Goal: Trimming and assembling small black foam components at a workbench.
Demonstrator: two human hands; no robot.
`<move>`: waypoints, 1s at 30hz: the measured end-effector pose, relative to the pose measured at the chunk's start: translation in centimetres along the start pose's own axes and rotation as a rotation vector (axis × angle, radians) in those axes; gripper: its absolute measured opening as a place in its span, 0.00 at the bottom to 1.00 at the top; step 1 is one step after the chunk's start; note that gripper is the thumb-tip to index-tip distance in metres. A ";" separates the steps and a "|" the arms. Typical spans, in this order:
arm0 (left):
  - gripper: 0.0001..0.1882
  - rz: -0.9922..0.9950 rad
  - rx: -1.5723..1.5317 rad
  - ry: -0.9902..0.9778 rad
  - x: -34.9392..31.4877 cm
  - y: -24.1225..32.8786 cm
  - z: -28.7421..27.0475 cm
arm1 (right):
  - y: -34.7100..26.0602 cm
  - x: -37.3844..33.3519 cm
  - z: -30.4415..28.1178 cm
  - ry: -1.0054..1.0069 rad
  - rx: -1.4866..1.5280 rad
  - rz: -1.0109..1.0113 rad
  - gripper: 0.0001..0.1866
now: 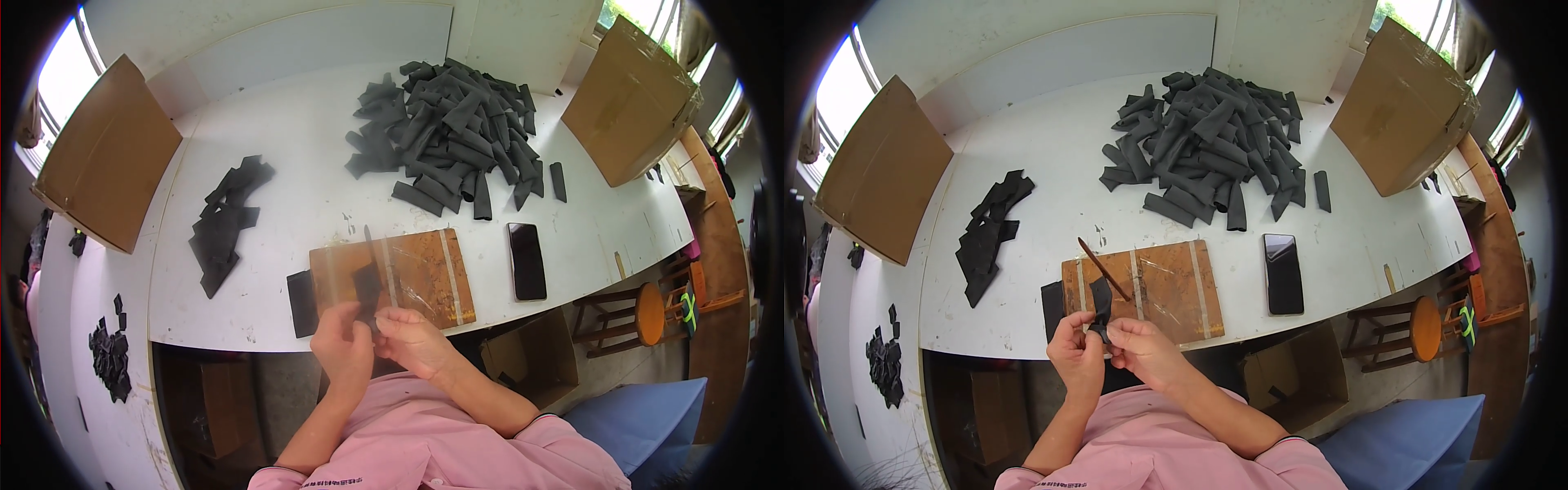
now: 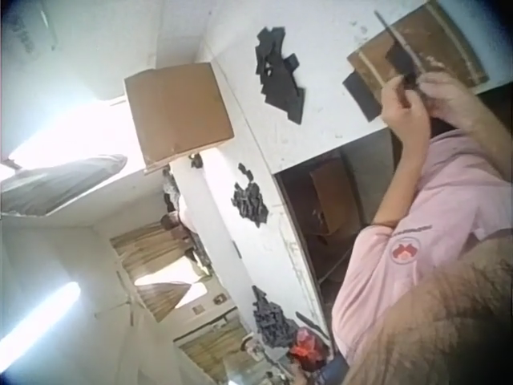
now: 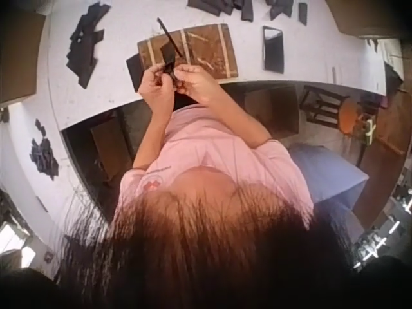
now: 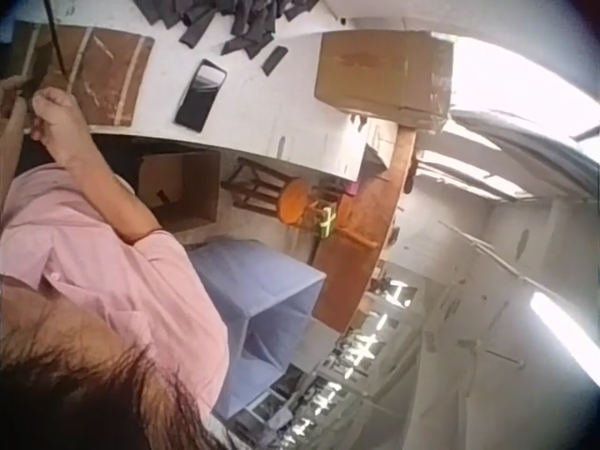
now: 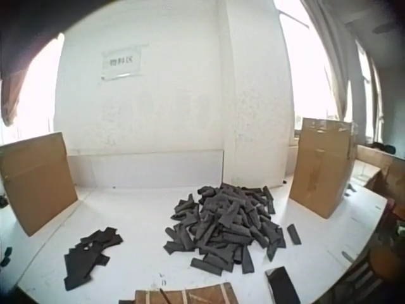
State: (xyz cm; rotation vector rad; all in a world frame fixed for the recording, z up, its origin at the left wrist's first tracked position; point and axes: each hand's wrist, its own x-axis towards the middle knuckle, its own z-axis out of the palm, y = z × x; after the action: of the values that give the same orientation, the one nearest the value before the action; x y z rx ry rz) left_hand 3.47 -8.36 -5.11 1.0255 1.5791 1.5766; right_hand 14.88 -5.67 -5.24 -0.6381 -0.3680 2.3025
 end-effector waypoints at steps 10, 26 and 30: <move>0.18 -0.601 -1.172 -0.709 0.4 1.4 -1.9 | 0.0 0.4 -1.1 -0.148 -0.199 -0.259 0.08; 0.06 -0.204 -0.531 -0.236 1.6 5.5 -0.3 | -5.6 -0.6 4.5 0.056 -1.087 -0.716 0.08; 0.10 -0.483 -1.301 -0.624 4.0 8.3 -0.7 | -8.6 -0.8 8.3 -0.119 -0.784 -0.477 0.12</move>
State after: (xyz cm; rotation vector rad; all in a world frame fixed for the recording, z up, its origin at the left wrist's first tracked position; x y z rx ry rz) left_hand 1.56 -5.47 3.47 0.2701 0.1579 1.3190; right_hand 15.70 -0.79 5.71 -0.6796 -1.3562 1.6940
